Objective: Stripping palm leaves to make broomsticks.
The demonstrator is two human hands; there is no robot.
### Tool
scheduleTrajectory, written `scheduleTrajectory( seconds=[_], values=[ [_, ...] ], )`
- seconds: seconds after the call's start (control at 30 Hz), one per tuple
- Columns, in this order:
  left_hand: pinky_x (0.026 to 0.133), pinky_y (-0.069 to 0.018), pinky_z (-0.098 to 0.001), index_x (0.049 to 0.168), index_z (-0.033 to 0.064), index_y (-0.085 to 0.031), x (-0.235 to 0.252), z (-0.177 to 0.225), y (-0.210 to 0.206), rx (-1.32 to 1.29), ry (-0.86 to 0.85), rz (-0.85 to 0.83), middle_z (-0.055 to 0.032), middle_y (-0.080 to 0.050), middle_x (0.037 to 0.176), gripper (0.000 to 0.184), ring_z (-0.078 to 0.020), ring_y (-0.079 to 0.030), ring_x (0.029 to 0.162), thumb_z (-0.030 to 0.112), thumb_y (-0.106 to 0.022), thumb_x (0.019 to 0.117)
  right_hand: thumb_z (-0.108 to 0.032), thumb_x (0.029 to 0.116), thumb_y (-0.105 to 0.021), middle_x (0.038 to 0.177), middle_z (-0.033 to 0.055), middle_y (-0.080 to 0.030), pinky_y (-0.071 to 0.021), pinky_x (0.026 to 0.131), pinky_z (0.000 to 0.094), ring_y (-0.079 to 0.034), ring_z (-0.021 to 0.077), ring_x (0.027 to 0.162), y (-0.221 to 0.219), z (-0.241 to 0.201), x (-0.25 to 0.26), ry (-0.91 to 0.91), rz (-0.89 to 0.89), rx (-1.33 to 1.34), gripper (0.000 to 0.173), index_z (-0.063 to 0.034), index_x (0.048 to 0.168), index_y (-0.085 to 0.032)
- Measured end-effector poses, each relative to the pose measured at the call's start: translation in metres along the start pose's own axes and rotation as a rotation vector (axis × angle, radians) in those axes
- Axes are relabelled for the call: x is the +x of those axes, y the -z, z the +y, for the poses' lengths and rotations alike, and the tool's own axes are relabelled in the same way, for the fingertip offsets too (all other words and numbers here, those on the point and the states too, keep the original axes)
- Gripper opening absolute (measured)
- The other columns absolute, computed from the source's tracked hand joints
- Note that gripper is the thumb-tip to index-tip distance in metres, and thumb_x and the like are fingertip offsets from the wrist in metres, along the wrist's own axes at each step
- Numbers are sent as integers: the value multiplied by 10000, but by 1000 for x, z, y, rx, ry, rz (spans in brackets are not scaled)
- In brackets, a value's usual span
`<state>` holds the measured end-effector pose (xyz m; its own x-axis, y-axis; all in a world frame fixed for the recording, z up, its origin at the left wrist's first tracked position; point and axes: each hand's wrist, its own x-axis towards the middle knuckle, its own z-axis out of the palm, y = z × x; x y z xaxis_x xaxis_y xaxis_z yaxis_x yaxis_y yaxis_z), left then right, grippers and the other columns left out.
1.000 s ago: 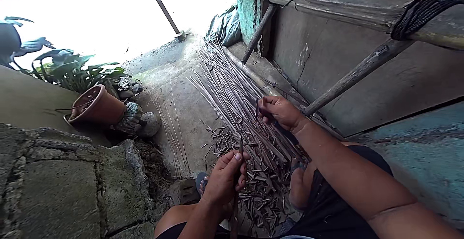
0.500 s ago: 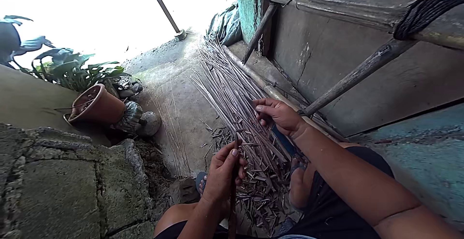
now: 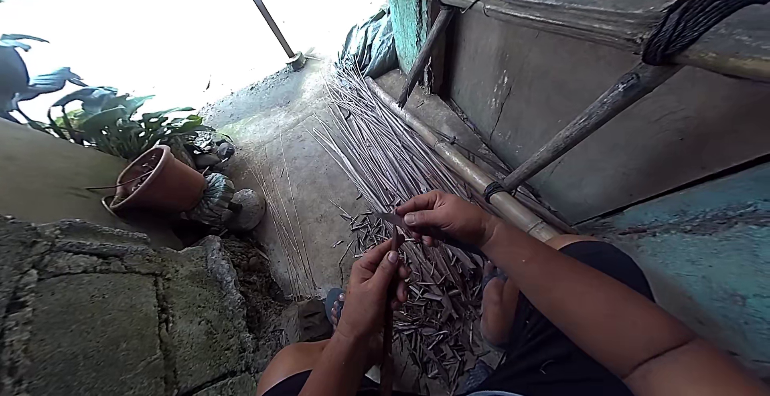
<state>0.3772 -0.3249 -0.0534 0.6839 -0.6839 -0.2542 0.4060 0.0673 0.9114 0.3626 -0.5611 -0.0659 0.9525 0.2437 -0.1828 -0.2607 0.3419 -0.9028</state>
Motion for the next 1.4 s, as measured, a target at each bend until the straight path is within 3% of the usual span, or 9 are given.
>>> scheduleTrajectory(
  seconds=[0.33,0.5,0.63,0.83,0.97,1.1,1.23,1.4],
  values=[
    [426,-473,-203,1389,-50,-563,-2,1,-2,23,-13,-2,-71,-624,749,369,-76,-527,474,137,-469,1084,-149,1027,-597,812,41,-697,-545,518,220,-634,87,587,8,-9,-1,14,28,-55,250,-42,1224,-707],
    [419,-470,-207,1383,-43,-570,-3,0,-1,55,9,2,-73,-622,744,364,-81,-522,466,140,-470,1085,-110,1038,-579,784,42,-687,-538,517,215,-622,85,571,9,-14,1,48,237,-57,246,-5,1229,-691],
    [419,-468,-209,1378,-40,-573,-5,-3,-1,53,16,-44,-78,-621,740,363,-84,-523,466,147,-461,1088,-95,1071,-511,783,61,-661,-537,515,209,-603,84,556,17,-21,1,57,306,73,259,-20,1259,-672],
    [537,-556,-281,1379,-35,-550,-2,-5,4,76,22,-134,-32,-570,711,414,-128,-585,556,197,-342,1105,-128,1047,-549,798,33,-672,-534,521,213,-615,80,582,14,-13,-1,32,111,50,268,-19,1262,-665],
    [459,-471,-225,1341,1,-594,-3,1,4,-160,86,-139,3,-511,643,412,-81,-504,479,234,-358,1096,-169,1035,-570,795,14,-665,-535,524,225,-606,74,576,7,2,0,-15,-73,-3,273,-39,1254,-669],
    [413,-437,-194,1333,22,-592,-3,4,9,-435,157,-277,22,-511,594,376,-55,-490,432,267,-441,1092,-173,1042,-559,788,18,-677,-540,525,223,-615,71,580,4,6,3,91,-165,24,265,-39,1227,-693],
    [417,-443,-189,1319,28,-597,-4,4,8,-528,197,-358,30,-519,598,355,-50,-501,437,269,-483,1085,-167,1041,-557,787,10,-676,-549,541,226,-624,73,594,9,4,3,157,-108,63,262,-42,1225,-696],
    [429,-453,-188,1302,30,-618,-10,1,4,-498,246,-370,31,-527,611,359,-49,-511,450,286,-513,1074,-119,1042,-515,755,32,-674,-543,526,202,-622,67,569,22,-12,4,174,132,174,257,-37,1224,-677]
  ],
)
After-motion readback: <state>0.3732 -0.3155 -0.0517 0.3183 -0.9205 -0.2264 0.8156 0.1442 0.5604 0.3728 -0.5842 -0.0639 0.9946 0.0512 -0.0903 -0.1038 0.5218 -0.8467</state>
